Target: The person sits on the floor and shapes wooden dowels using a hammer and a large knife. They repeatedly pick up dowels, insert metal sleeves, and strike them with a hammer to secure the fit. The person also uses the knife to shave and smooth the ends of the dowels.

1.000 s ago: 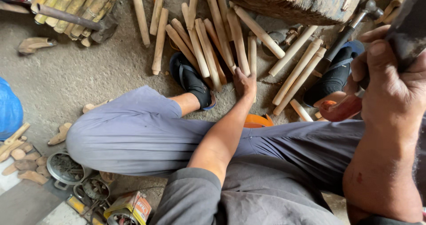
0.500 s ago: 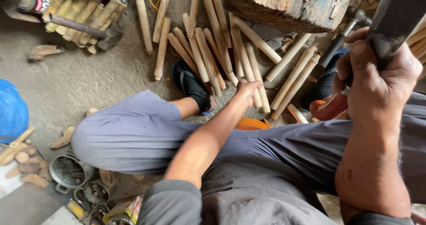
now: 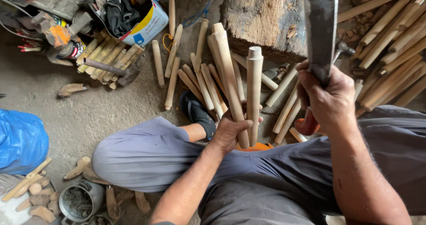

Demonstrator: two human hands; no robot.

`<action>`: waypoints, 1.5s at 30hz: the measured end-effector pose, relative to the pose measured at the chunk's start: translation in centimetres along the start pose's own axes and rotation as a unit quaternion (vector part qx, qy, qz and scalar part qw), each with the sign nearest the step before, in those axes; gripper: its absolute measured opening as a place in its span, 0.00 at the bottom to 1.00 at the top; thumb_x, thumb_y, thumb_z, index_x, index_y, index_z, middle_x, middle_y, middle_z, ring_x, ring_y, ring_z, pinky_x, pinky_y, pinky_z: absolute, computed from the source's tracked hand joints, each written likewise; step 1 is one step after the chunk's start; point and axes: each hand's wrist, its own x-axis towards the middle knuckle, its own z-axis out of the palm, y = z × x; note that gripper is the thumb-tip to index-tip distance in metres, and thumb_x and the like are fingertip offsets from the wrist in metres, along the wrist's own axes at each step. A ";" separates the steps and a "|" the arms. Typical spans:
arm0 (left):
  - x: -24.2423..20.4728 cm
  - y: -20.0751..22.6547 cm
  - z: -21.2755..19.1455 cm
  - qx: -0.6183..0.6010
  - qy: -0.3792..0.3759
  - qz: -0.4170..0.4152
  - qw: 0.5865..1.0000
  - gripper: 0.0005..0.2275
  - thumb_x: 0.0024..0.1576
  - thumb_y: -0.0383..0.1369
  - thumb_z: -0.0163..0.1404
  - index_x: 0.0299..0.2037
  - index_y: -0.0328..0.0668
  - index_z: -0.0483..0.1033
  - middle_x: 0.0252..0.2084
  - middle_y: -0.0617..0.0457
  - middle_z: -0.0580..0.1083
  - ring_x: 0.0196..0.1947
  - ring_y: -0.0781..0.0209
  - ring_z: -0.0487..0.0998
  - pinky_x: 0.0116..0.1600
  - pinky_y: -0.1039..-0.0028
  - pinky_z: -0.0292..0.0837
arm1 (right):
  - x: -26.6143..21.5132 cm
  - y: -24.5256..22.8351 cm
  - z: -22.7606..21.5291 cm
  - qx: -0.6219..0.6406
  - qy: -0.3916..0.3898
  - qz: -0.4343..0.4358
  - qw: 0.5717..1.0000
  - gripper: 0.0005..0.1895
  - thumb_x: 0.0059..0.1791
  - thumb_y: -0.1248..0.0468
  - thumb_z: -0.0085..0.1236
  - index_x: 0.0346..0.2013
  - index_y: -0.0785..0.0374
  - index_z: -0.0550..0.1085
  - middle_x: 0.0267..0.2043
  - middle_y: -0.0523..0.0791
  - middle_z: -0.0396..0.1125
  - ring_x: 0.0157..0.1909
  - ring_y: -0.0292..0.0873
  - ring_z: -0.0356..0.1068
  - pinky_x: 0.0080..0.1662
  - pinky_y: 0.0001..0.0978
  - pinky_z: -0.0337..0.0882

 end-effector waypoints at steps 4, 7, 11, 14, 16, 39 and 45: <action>-0.7 0.2 0.2 0.059 -0.011 0.008 0.998 0.29 0.50 0.21 0.57 0.65 0.37 0.67 0.55 0.47 0.77 0.52 0.55 0.79 0.64 0.64 0.74 | 0.0 0.2 0.6 0.005 -0.011 0.038 0.999 0.11 0.56 0.66 0.55 0.52 0.62 0.76 0.34 0.39 0.74 0.23 0.29 0.64 0.24 0.21 0.65; -0.7 0.0 0.1 0.118 -0.014 0.015 0.993 0.29 0.50 0.21 0.56 0.65 0.36 0.67 0.54 0.47 0.77 0.53 0.56 0.80 0.65 0.64 0.74 | 0.0 0.5 0.9 0.062 -0.021 0.035 0.997 0.12 0.56 0.65 0.57 0.55 0.63 0.76 0.39 0.38 0.74 0.26 0.27 0.64 0.27 0.20 0.66; -0.5 -0.4 -0.1 0.138 -0.026 0.014 0.990 0.28 0.51 0.22 0.58 0.64 0.37 0.66 0.54 0.49 0.76 0.54 0.59 0.79 0.65 0.65 0.73 | 0.3 0.8 1.3 0.097 -0.023 0.044 0.994 0.15 0.54 0.64 0.62 0.56 0.63 0.78 0.36 0.38 0.72 0.28 0.28 0.65 0.28 0.21 0.68; -0.2 -0.9 -0.2 0.172 -0.027 0.006 0.985 0.28 0.50 0.23 0.58 0.64 0.39 0.66 0.51 0.47 0.78 0.53 0.60 0.80 0.63 0.67 0.74 | 0.3 0.9 0.9 0.131 -0.021 0.072 0.989 0.19 0.50 0.64 0.65 0.55 0.63 0.77 0.36 0.39 0.73 0.26 0.30 0.66 0.26 0.22 0.67; 0.0 -1.1 -0.3 0.205 -0.029 0.012 0.978 0.28 0.51 0.22 0.59 0.64 0.37 0.67 0.52 0.49 0.77 0.53 0.61 0.78 0.63 0.68 0.74 | 0.0 0.9 0.7 0.140 -0.023 0.079 0.987 0.22 0.47 0.65 0.67 0.55 0.63 0.77 0.35 0.39 0.72 0.26 0.31 0.66 0.26 0.23 0.67; 9.5 3.2 0.6 0.344 -0.114 -0.050 0.931 0.30 0.53 0.23 0.59 0.67 0.42 0.63 0.49 0.48 0.77 0.47 0.59 0.79 0.54 0.67 0.77 | 3.2 4.1 -2.3 0.077 0.135 0.042 0.987 0.13 0.54 0.69 0.54 0.53 0.63 0.78 0.30 0.39 0.72 0.21 0.27 0.62 0.23 0.21 0.63; 10.2 1.3 0.6 0.564 -0.138 -0.097 0.809 0.31 0.53 0.28 0.53 0.70 0.52 0.60 0.53 0.44 0.75 0.49 0.45 0.81 0.55 0.61 0.78 | 2.5 -1.4 -6.6 0.030 0.194 0.052 0.979 0.13 0.55 0.73 0.50 0.54 0.66 0.76 0.31 0.42 0.72 0.24 0.30 0.66 0.25 0.22 0.67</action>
